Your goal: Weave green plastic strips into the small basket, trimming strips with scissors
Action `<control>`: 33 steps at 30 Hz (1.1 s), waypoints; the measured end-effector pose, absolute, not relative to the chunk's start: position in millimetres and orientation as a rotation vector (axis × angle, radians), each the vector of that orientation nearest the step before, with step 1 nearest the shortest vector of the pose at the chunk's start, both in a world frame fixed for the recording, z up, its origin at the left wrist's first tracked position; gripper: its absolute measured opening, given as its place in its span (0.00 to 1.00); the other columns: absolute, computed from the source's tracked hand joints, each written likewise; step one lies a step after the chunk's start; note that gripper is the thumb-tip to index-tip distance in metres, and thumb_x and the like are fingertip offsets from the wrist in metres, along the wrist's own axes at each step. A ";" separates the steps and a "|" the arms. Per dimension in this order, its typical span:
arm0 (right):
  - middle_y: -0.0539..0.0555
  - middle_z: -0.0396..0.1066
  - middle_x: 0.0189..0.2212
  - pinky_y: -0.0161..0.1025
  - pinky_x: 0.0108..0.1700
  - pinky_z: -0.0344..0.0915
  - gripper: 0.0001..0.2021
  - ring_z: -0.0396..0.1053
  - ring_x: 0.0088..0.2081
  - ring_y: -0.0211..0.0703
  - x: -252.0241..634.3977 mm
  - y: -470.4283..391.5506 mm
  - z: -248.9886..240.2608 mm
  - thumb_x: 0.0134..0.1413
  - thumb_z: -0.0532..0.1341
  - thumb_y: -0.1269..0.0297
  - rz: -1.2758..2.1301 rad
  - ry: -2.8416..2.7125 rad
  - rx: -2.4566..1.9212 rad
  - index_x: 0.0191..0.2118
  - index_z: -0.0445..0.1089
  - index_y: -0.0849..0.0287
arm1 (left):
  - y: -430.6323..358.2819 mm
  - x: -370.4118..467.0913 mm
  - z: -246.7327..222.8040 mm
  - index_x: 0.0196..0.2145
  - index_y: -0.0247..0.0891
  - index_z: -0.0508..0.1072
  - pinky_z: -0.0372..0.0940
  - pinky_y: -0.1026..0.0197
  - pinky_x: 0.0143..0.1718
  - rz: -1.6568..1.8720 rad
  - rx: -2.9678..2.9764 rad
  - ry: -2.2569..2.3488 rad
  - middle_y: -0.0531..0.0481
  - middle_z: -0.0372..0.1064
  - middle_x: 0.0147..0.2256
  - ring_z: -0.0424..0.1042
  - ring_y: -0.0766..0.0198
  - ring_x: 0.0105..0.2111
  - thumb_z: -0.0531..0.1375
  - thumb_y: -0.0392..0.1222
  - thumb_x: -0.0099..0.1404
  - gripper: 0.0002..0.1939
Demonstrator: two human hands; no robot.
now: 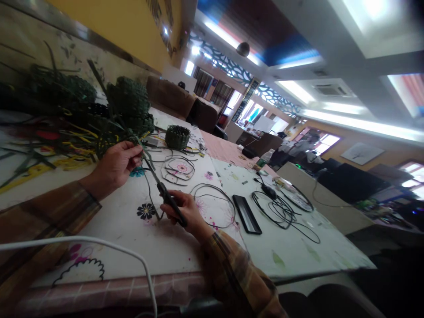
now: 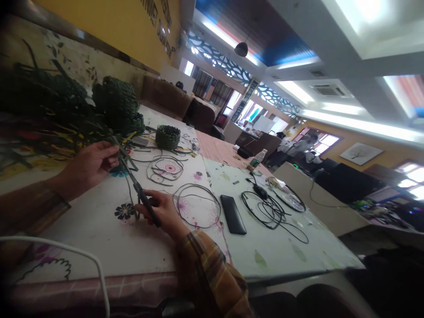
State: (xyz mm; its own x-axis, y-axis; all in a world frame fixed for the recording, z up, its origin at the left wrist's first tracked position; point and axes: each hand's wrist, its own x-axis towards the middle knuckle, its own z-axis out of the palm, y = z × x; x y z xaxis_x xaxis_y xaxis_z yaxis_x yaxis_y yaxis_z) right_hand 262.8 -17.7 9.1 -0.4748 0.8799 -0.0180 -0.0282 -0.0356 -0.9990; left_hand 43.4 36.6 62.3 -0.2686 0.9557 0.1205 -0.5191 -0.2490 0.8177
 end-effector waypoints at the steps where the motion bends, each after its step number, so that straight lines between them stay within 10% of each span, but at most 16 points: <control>1: 0.41 0.65 0.18 0.28 0.16 0.58 0.26 0.59 0.15 0.29 262.6 -17.5 8.8 0.39 0.75 0.57 1.611 -1.516 -0.925 0.45 0.74 0.62 | 35.8 44.4 61.9 0.24 0.35 0.64 0.55 0.71 0.18 1.728 0.789 0.817 0.57 0.62 0.21 0.57 0.75 0.17 0.66 0.28 0.54 0.13; 33: 0.43 0.65 0.17 0.29 0.19 0.52 0.27 0.59 0.16 0.30 274.6 -14.4 16.2 0.49 0.70 0.46 1.789 -1.626 -0.600 0.46 0.72 0.65 | 32.7 41.9 73.0 0.25 0.32 0.67 0.50 0.73 0.14 1.513 0.676 0.809 0.56 0.60 0.22 0.52 0.78 0.15 0.61 0.25 0.60 0.09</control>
State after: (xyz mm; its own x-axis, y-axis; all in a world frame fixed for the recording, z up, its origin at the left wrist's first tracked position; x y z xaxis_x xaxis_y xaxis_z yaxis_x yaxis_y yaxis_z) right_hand 274.6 -14.4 16.2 -0.6913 0.7175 0.0850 -0.1531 -0.0305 -0.9877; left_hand 41.9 32.7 73.0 -0.0989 0.9943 -0.0407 -0.5858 -0.0251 0.8101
